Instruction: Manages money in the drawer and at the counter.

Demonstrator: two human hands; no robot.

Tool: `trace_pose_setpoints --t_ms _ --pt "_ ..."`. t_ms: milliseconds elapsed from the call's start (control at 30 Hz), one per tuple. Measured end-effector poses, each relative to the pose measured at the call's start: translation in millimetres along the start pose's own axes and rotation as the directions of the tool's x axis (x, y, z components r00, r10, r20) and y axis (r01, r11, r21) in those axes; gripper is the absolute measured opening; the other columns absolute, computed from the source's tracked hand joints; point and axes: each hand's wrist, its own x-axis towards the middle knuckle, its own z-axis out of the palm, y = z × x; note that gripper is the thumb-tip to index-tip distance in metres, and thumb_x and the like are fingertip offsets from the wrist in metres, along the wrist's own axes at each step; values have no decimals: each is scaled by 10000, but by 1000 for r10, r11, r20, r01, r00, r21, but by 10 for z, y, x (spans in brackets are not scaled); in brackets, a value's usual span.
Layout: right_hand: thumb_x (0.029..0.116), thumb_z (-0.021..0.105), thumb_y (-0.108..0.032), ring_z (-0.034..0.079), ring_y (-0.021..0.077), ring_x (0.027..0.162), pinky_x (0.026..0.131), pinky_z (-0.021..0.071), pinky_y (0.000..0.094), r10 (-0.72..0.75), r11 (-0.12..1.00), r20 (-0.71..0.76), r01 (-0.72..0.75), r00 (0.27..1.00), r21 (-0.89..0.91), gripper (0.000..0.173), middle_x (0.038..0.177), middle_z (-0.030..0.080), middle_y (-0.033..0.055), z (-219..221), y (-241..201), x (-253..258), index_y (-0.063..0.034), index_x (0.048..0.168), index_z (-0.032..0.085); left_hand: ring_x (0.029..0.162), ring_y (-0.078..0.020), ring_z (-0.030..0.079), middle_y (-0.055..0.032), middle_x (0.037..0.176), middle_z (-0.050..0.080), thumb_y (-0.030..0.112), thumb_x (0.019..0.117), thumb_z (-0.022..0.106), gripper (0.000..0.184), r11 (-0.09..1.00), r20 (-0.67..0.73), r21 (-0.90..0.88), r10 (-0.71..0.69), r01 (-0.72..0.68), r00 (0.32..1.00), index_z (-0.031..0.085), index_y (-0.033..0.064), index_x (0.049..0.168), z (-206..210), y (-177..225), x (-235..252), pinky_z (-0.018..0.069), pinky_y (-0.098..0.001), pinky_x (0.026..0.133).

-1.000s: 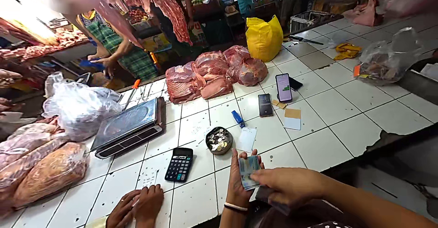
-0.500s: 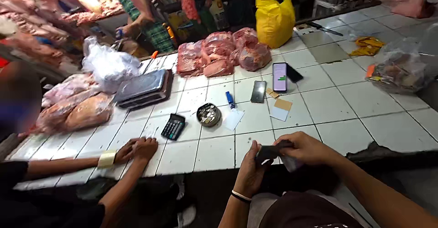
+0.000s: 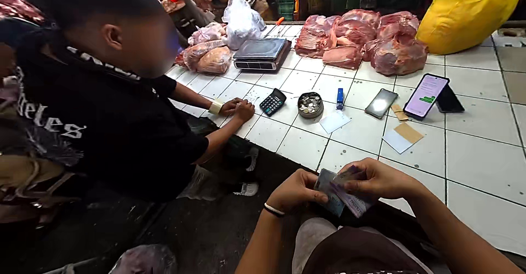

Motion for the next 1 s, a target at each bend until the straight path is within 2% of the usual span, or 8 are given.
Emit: trace_pose_setpoints --t_ms 133,267,500,600,733,867,933,1000 --pt "973 651 -65 685 -39 810 781 578 159 -29 999 -102 31 994 20 226 933 740 -34 121 57 247 4 1188 647 912 -29 709 76 998 742 -58 818 674 360 995 -46 -64 -84 81 995 614 89 1141 -86 94 10 597 -248 850" --pt "974 658 -104 709 24 912 856 590 219 -72 995 -366 44 928 -85 305 1067 743 31 135 156 457 -20 1266 633 860 -116 742 -16 939 763 30 986 447 222 868 -157 -481 -219 119 963 580 85 1155 33 58 270 619 -309 807" --pt "958 690 -153 708 120 1001 888 585 282 -118 978 -863 -95 491 -187 519 1228 684 146 118 151 735 10 1418 512 916 -195 733 -102 1031 720 125 1085 450 240 835 -205 -519 -328 181 922 475 22 1300 -227 263 873 622 -371 827" --pt "998 645 -194 714 132 994 885 590 309 -146 971 -886 -106 441 -212 543 1214 694 150 154 104 978 20 1463 465 954 -271 733 -147 1087 708 181 1090 451 305 779 -113 -592 -334 207 936 433 42 1362 -401 303 1016 632 -445 805" --pt "1048 487 -150 705 309 1087 948 554 495 -299 856 -892 -318 339 -408 435 1237 702 190 318 134 1330 40 1438 522 889 -165 739 -72 984 741 251 1103 424 242 722 115 -609 -329 328 938 532 79 1236 -561 351 1144 623 -336 807" --pt "1065 453 -248 615 382 1165 955 486 558 -353 793 -919 -467 173 -392 429 1265 661 210 249 172 1438 -4 1365 639 864 -223 745 -125 994 724 209 1123 369 255 765 105 -500 -412 406 905 483 50 1286 -828 450 1281 636 -378 756" --pt "1039 537 -324 621 319 1177 985 514 466 -301 849 -950 -429 86 -307 482 1295 654 202 259 117 1400 11 1373 626 835 -212 744 -123 980 725 100 1093 437 203 813 56 -437 -401 384 914 482 20 1273 -942 474 1318 636 -358 732" --pt "952 683 -402 644 204 976 825 535 335 -288 878 -957 -398 4 -266 515 1105 699 141 318 76 1425 13 1256 678 845 -187 740 -102 968 732 -27 1023 527 217 854 36 -409 -336 321 941 518 -6 1239 -1034 480 1335 631 -351 780"
